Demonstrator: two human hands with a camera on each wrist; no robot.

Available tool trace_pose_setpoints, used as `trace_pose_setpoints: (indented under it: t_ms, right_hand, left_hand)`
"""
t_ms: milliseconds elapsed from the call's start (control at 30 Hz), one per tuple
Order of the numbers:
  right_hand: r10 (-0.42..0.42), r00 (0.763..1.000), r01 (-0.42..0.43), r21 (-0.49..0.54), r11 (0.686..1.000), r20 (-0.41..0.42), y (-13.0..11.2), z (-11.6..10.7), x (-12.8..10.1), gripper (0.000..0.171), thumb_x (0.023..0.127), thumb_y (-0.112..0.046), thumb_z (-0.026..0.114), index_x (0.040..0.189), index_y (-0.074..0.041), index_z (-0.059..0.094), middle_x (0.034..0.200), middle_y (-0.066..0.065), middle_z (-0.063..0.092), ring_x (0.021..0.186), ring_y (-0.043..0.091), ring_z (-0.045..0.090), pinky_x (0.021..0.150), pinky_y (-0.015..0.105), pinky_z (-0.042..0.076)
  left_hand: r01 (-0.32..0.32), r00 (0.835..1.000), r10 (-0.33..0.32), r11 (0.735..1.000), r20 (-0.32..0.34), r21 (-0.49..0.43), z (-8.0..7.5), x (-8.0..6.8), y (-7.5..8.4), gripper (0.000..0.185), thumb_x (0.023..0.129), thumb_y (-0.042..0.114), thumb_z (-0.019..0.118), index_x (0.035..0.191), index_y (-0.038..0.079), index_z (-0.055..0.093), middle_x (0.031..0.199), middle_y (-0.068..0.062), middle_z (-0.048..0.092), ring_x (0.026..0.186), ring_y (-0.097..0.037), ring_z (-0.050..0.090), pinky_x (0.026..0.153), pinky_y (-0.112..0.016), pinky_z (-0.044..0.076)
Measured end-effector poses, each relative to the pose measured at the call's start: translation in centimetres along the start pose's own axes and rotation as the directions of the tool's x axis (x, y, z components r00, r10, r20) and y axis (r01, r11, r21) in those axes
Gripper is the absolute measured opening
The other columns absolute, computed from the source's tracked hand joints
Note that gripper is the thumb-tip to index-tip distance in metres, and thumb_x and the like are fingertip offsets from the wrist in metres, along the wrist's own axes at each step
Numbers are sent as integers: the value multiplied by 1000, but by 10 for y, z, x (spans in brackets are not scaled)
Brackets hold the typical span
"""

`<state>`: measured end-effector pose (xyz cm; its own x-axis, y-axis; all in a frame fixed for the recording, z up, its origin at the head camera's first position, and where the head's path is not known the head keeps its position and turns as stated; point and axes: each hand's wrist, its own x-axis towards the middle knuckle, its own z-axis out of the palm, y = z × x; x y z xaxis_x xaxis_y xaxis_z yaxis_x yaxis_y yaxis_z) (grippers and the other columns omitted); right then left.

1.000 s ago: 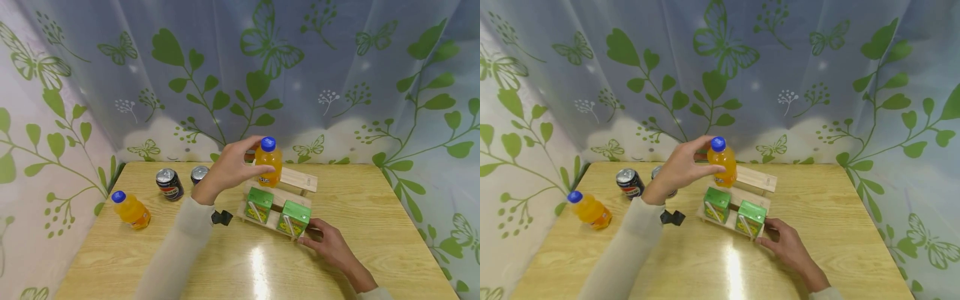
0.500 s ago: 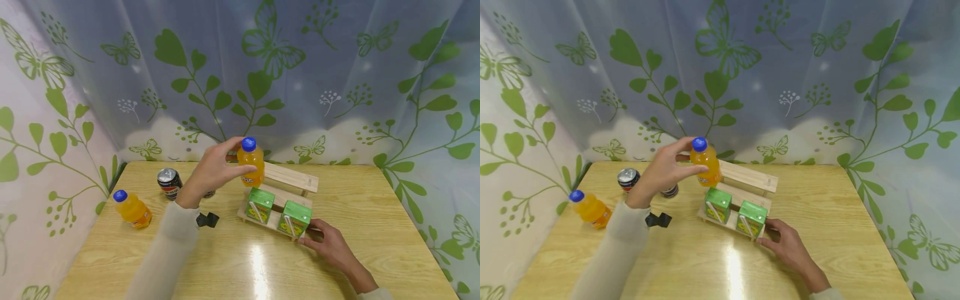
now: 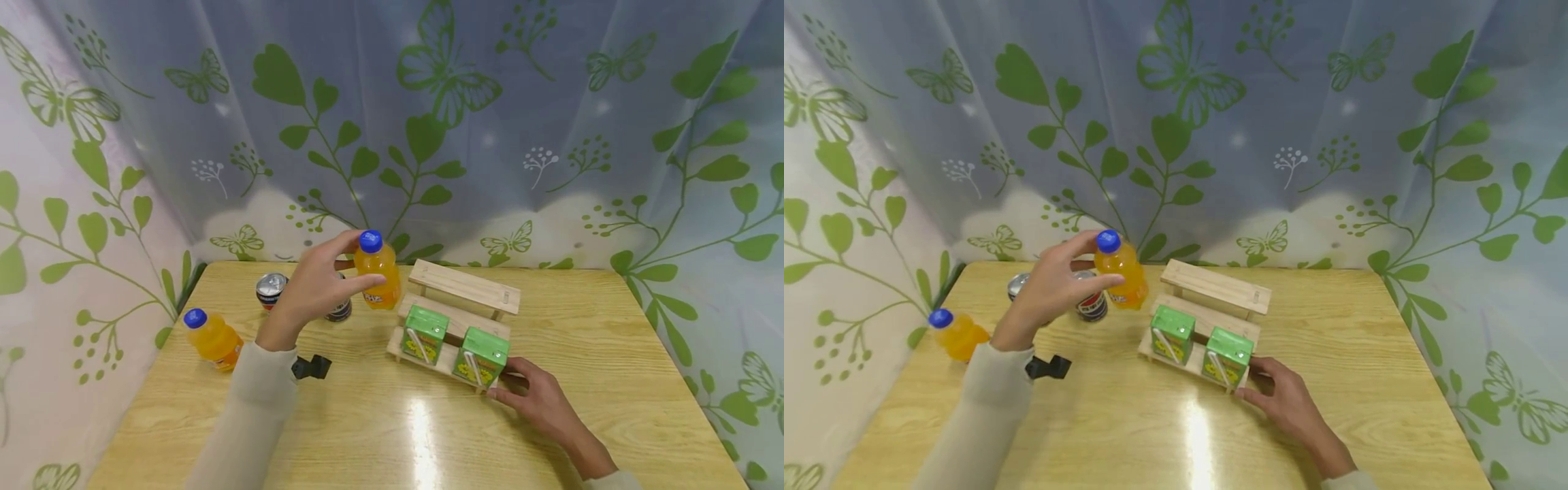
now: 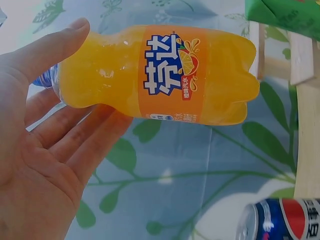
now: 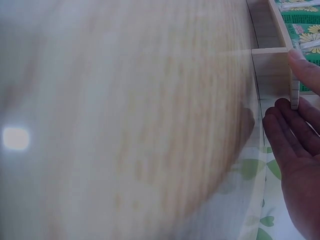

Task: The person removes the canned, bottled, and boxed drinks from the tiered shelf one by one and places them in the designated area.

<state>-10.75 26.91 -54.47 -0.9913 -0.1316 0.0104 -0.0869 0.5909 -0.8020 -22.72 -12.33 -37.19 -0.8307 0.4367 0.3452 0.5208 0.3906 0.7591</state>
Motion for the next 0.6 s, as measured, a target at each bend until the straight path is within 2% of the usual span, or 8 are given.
trace_pose_setpoints:
  t_ms: [300,467,600]
  right_hand:
    - [-4,1000,4,5,1000,2,-2,0,1,57,92,-24,90,137,1,68,134,21,72,125,43,72,101,47,63]
    - [-5,1000,5,-3,1000,-3,-1,0,1,56,92,-23,90,137,1,68,133,20,73,125,43,72,101,47,63]
    - [-2,1000,2,1,1000,0,0,0,0,55,92,-23,90,136,1,68,133,20,73,124,43,72,101,47,64]
  left_hand:
    - [55,998,-54,998,-40,9,-13,-18,-16,59,94,24,90,147,12,65,136,-6,72,126,-28,71,107,-42,62]
    - [94,994,-94,996,-56,4,-19,-30,-27,61,95,23,89,149,12,64,139,-8,71,129,-30,69,109,-52,60]
    - [131,988,-130,991,-79,11,-25,-40,-35,63,95,23,89,151,12,62,142,-10,71,130,-32,68,110,-55,59]
